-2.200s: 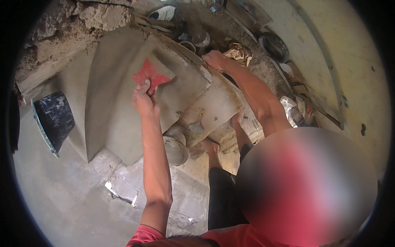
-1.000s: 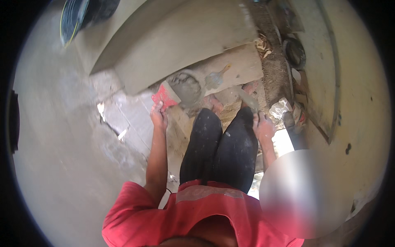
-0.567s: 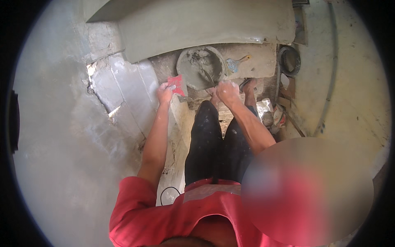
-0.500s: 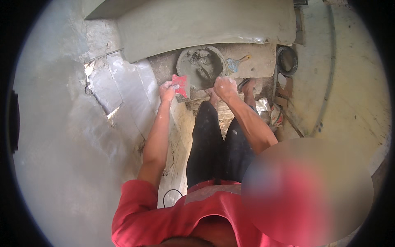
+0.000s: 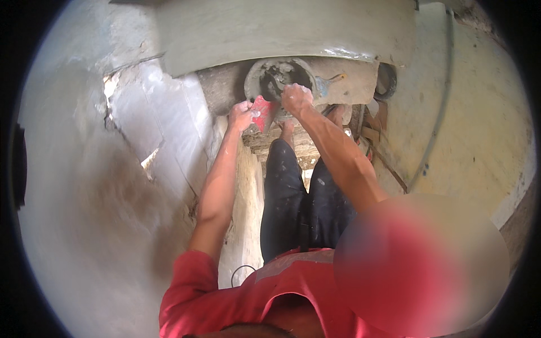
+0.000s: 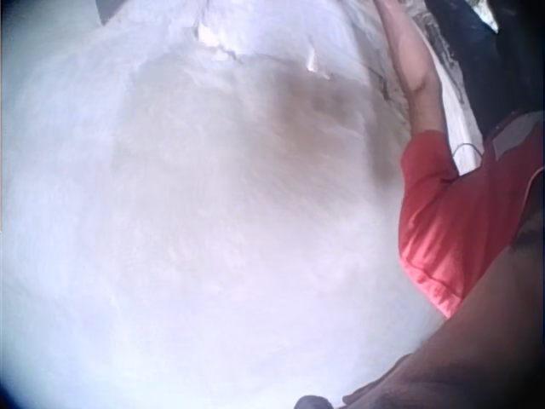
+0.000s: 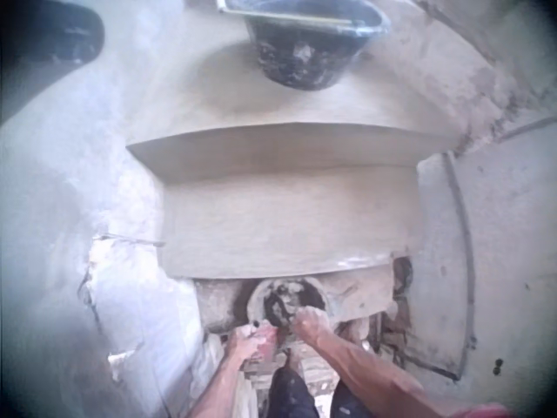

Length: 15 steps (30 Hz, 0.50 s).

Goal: The person scoops cement from a bucket and applies it to the stair treads and risers using a trowel and a float. They repeatedly smooth the surface to create a level finish.

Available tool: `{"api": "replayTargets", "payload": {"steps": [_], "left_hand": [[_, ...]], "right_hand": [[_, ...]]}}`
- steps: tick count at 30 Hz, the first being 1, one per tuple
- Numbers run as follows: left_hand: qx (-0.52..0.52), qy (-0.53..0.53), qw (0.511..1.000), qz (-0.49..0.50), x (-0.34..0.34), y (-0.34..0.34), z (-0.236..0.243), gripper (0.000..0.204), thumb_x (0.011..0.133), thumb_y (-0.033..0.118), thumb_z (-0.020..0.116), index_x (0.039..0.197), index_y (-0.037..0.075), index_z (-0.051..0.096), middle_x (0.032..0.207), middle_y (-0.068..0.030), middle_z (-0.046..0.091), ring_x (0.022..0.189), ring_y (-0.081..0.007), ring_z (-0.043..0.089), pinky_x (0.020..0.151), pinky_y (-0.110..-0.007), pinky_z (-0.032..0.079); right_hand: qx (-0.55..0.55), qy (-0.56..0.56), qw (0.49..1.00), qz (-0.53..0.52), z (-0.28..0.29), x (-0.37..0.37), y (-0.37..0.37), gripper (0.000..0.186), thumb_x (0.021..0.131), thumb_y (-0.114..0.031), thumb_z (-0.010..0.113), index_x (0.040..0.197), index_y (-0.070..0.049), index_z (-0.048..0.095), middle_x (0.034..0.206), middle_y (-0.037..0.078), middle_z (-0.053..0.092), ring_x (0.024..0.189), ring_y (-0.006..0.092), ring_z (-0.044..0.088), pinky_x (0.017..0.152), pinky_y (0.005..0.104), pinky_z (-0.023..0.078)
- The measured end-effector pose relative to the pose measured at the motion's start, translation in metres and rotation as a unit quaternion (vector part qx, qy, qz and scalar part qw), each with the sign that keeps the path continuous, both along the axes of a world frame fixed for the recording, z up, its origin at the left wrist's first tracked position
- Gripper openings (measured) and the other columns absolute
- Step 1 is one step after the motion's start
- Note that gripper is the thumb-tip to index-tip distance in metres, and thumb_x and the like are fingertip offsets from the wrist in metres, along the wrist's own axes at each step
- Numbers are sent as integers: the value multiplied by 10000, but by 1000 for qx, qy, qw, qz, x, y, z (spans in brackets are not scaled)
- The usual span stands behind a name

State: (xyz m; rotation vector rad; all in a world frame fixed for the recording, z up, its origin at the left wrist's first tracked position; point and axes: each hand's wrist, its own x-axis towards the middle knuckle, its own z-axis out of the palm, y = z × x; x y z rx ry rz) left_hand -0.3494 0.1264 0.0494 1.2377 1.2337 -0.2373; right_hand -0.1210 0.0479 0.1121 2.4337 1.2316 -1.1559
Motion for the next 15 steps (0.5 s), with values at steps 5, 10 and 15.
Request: {"api": "replayTargets", "payload": {"steps": [5,10,15], "left_hand": [[-93,-60,991,72,5,1,12,81,850,42,793,905,68,739,817,-24,723,744,-123,663,663,-315,544],[-94,-37,993,66,4,3,22,120,869,11,770,875,97,686,789,13,670,687,-97,609,599,-308,527],[-85,-34,994,53,4,2,20,107,868,0,772,893,81,707,866,-7,722,782,-124,689,695,-327,601]], "right_hand": [[12,19,1000,4,-24,4,-10,230,912,-225,638,947,-72,806,940,196,797,921,370,794,843,483,643],[105,16,992,74,-45,-13,-19,178,881,-259,673,839,-174,823,867,74,790,875,289,794,745,460,643],[88,59,969,222,-46,-2,-37,202,882,-275,665,855,-139,811,856,116,779,871,340,783,745,491,631]]}}
